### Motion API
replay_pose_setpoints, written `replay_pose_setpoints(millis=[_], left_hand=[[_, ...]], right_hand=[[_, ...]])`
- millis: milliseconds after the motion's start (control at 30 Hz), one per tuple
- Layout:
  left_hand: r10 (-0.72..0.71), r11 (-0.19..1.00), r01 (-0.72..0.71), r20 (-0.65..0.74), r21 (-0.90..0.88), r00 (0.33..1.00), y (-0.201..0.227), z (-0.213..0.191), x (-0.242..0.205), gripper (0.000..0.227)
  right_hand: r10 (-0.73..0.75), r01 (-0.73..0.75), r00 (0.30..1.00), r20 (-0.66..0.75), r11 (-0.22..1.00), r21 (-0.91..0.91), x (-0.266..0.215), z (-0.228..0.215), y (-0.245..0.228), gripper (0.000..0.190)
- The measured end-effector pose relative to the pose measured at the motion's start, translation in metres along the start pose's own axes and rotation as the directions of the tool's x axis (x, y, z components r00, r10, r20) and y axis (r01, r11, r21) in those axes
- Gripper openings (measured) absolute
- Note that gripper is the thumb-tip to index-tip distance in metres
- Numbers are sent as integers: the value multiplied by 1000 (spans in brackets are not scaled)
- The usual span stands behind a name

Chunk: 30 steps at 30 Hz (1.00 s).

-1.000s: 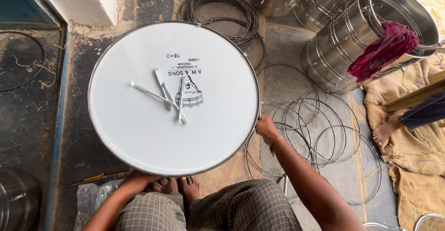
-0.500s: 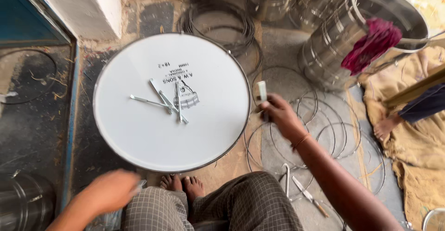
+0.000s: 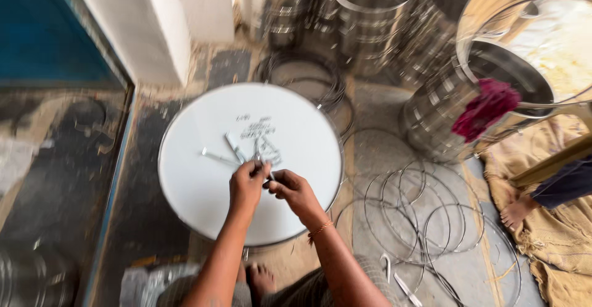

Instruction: The person sits on the floor and attaches metal tension rods to a white drum head. They pick up rods from a pile, insert them into the rim holes, and tighten them by hand. The workspace contains stacked metal drums and coiled wires.

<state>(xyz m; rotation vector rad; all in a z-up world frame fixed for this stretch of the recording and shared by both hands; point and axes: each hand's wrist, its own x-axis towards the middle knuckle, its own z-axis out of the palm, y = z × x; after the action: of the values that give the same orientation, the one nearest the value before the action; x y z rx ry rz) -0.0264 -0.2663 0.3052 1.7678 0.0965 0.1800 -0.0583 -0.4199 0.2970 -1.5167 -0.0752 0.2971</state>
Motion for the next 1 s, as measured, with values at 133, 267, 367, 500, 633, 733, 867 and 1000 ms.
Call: replay_pose_setpoints(millis=[133, 267, 367, 500, 633, 733, 867, 1000], left_hand=[[-184, 971, 176, -35, -161, 982, 1, -6, 10, 20], [-17, 1000, 18, 90, -11, 996, 19, -14, 19, 21], [-35, 998, 33, 48, 50, 998, 23, -10, 19, 23], [10, 1000, -12, -107, -21, 994, 17, -14, 22, 18], [-54, 988, 45, -54, -150, 997, 12, -12, 24, 14], [-42, 994, 33, -80, -105, 996, 10, -5, 21, 19], [-91, 981, 78, -69, -178, 993, 9, -8, 24, 14], [-90, 987, 82, -57, -135, 994, 10, -6, 22, 17]], right_hand=[[17, -17, 1000, -5, 997, -71, 13, 0, 11, 28], [-19, 13, 997, -73, 995, -94, 23, 1, 2, 34], [-54, 7, 986, -156, 957, -290, 23, 7, -11, 40], [-177, 123, 975, -133, 932, -341, 17, 15, -27, 41], [-66, 24, 979, -193, 977, -213, 14, 9, -30, 41], [-126, 89, 981, -145, 967, -241, 14, 7, -23, 36], [-33, -3, 980, -198, 984, -179, 14, 1, -23, 39], [19, -46, 993, -118, 974, -224, 14, 0, -18, 43]])
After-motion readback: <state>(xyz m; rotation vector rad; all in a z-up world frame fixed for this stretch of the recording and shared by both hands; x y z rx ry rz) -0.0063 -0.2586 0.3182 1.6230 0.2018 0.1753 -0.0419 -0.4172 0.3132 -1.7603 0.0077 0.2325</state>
